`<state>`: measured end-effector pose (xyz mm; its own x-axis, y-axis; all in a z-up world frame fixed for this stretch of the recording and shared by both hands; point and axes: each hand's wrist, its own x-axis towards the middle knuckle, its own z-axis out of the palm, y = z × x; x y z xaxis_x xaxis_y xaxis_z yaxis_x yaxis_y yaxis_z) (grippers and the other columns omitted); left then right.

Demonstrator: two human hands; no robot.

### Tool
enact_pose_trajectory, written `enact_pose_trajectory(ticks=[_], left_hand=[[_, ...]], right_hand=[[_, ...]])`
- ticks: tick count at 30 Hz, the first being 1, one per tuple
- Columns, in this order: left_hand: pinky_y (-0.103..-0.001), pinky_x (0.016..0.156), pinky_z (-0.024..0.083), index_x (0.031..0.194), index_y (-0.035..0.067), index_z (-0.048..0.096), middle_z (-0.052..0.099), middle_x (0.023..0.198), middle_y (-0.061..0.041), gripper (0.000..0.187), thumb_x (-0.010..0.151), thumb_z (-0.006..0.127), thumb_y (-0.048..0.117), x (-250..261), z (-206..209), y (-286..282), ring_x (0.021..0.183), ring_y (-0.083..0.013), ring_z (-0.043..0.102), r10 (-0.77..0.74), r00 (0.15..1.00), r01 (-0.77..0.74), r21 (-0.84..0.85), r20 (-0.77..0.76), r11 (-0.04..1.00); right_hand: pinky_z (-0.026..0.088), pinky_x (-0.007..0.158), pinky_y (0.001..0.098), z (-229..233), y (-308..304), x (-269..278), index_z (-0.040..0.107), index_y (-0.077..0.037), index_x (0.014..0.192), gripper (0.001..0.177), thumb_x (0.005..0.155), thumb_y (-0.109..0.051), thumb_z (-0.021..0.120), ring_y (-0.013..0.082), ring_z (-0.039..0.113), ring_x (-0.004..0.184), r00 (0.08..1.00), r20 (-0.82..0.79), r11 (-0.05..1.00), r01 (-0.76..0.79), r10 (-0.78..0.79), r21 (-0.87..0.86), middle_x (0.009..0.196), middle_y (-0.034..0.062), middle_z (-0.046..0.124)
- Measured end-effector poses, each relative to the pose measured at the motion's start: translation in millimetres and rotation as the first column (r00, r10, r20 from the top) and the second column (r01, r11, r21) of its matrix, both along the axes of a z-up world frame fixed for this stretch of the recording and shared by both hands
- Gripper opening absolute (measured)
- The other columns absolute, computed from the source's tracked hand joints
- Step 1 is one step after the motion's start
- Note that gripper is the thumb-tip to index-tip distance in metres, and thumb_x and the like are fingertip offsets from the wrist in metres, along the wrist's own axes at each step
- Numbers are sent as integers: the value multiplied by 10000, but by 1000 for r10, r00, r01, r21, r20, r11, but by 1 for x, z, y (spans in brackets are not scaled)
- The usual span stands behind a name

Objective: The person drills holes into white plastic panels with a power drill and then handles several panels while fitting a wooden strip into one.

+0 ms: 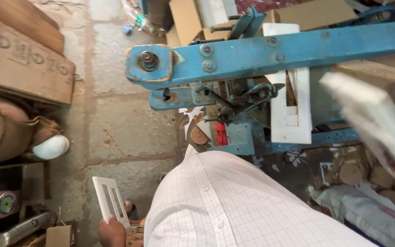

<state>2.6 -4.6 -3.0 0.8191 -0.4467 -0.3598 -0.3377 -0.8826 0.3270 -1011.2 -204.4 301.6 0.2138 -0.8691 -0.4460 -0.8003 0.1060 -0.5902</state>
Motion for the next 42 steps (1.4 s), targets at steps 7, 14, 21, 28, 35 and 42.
enact_pose_trajectory(ticks=[7,14,21,28,35,42], left_hand=[[-571,838,533,1103,-28,710,727,1031,-294,359,1053,611,314,6,18,-54,959,-503,692,-77,997,77,18,-5,997],[-557,851,540,1118,-10,711,733,1026,-285,354,1057,604,322,14,21,-70,955,-485,705,-127,992,126,-50,-17,991],[-570,836,528,1116,-12,714,730,1030,-290,360,1044,606,324,21,12,-23,955,-505,690,-46,998,46,-11,-44,999],[-565,837,541,1094,-39,710,725,1015,-308,376,1026,629,322,28,-12,37,930,-517,691,35,999,-35,2,-29,999],[-546,814,567,1098,-41,707,745,993,-276,364,1037,619,306,21,-2,42,914,-464,737,174,979,-166,82,-107,983],[-537,835,548,1106,-29,719,743,1013,-265,345,1042,617,295,14,6,51,940,-460,715,113,988,-114,-4,-102,993]], right_hand=[[642,795,509,111,-43,366,548,-74,1529,873,798,-414,882,371,812,837,671,-674,874,480,-308,79,1102,255,783],[591,832,488,85,-107,431,508,-2,1517,901,804,-434,850,361,735,897,763,-403,862,471,-505,-187,1169,274,698],[544,918,452,34,-164,449,592,50,1359,865,758,-480,919,383,695,1050,815,-400,871,239,-420,-428,1173,274,710],[530,947,470,20,-187,449,482,27,1477,1002,712,-451,919,443,652,1144,838,-427,886,131,-339,-445,1236,308,667],[550,963,455,37,-194,495,61,-7,1691,1340,736,-445,893,456,683,1082,742,-596,950,204,-307,-236,1183,319,686],[583,902,440,13,-222,452,215,0,1613,924,930,-288,767,426,652,1137,805,-559,974,98,-198,-203,1393,351,533]])
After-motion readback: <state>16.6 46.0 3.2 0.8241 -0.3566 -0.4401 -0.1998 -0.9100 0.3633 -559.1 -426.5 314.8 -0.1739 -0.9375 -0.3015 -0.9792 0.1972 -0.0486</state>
